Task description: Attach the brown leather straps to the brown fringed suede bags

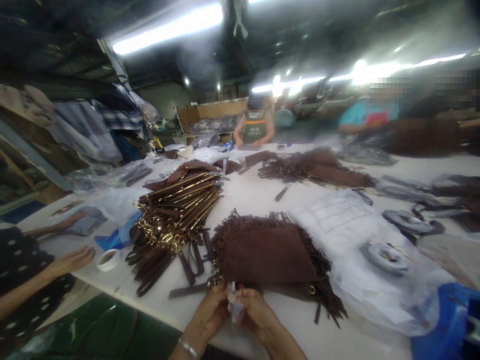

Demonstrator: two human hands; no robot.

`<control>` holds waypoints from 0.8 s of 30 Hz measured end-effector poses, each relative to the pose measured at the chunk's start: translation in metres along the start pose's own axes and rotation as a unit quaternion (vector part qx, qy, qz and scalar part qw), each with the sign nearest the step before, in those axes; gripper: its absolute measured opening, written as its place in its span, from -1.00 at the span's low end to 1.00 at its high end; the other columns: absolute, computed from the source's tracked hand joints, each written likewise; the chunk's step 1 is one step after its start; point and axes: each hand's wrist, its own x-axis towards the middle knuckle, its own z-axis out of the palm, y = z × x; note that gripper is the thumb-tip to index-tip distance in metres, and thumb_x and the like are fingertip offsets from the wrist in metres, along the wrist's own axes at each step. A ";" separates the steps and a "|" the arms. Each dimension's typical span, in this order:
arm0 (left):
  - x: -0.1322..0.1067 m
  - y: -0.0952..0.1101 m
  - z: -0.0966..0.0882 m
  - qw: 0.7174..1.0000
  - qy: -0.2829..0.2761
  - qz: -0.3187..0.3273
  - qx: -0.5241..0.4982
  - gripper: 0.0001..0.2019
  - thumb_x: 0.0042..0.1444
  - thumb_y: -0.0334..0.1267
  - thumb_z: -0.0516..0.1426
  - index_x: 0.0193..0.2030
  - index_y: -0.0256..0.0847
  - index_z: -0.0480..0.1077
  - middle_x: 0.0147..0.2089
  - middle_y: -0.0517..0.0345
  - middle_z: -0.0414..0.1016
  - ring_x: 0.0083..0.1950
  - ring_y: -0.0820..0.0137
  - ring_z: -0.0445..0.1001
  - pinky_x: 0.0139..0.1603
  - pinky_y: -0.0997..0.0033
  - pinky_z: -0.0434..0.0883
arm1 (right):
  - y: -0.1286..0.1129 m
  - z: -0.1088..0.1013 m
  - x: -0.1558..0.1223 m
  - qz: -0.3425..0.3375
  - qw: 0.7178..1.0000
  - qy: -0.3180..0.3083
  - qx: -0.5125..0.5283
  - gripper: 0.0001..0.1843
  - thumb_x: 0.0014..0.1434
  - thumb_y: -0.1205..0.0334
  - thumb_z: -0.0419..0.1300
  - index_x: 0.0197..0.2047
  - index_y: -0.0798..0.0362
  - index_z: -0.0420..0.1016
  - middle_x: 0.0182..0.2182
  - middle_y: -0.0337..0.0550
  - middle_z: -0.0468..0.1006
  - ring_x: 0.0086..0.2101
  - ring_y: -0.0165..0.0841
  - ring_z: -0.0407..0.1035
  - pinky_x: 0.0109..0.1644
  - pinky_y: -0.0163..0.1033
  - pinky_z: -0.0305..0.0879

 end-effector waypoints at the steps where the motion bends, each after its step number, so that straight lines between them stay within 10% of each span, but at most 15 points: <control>1: -0.001 -0.001 0.001 1.000 0.003 0.013 0.007 -0.74 -0.22 -0.33 0.42 -0.35 -0.31 0.53 -0.39 0.09 0.58 -0.42 0.41 0.49 -0.31 0.46 0.39 | 0.000 0.000 0.000 0.001 1.000 0.001 -0.007 -0.54 -0.29 -0.07 0.40 -0.48 0.11 0.40 -0.57 -0.19 0.48 -0.67 -0.52 0.23 -0.60 -0.38 0.14; 11: -0.021 -0.006 0.015 0.986 0.062 0.115 0.106 -0.69 -0.10 -0.09 0.34 -0.36 -0.34 0.53 -0.52 0.10 0.52 -0.53 0.41 0.42 -0.48 0.48 0.30 | 0.004 0.012 0.004 -0.079 0.971 0.132 -0.182 -0.81 -0.03 0.21 0.18 -0.57 0.00 0.24 -0.82 -0.36 0.29 -0.76 -0.43 0.19 -0.64 -0.36 0.11; 18: -0.016 -0.007 0.017 0.934 0.129 0.188 0.277 -0.72 -0.19 -0.10 0.35 -0.54 -0.29 0.49 -0.55 0.14 0.49 -0.46 0.36 0.39 -0.38 0.45 0.28 | 0.009 0.021 -0.017 -0.244 0.877 0.206 -0.358 -0.82 0.18 0.24 0.01 -0.41 0.05 0.36 -0.45 -0.04 0.55 -0.38 -0.24 0.43 -0.30 -0.25 0.19; 24: -0.009 -0.011 0.009 0.901 0.139 0.224 0.344 -0.79 -0.03 -0.21 0.24 -0.60 -0.22 0.42 -0.58 0.20 0.43 -0.46 0.36 0.34 -0.38 0.46 0.18 | 0.030 0.013 -0.031 -0.267 0.838 0.144 -0.453 -0.72 0.13 0.38 0.01 -0.10 0.07 0.41 -0.26 -0.01 0.61 -0.27 -0.21 0.49 -0.24 -0.26 0.22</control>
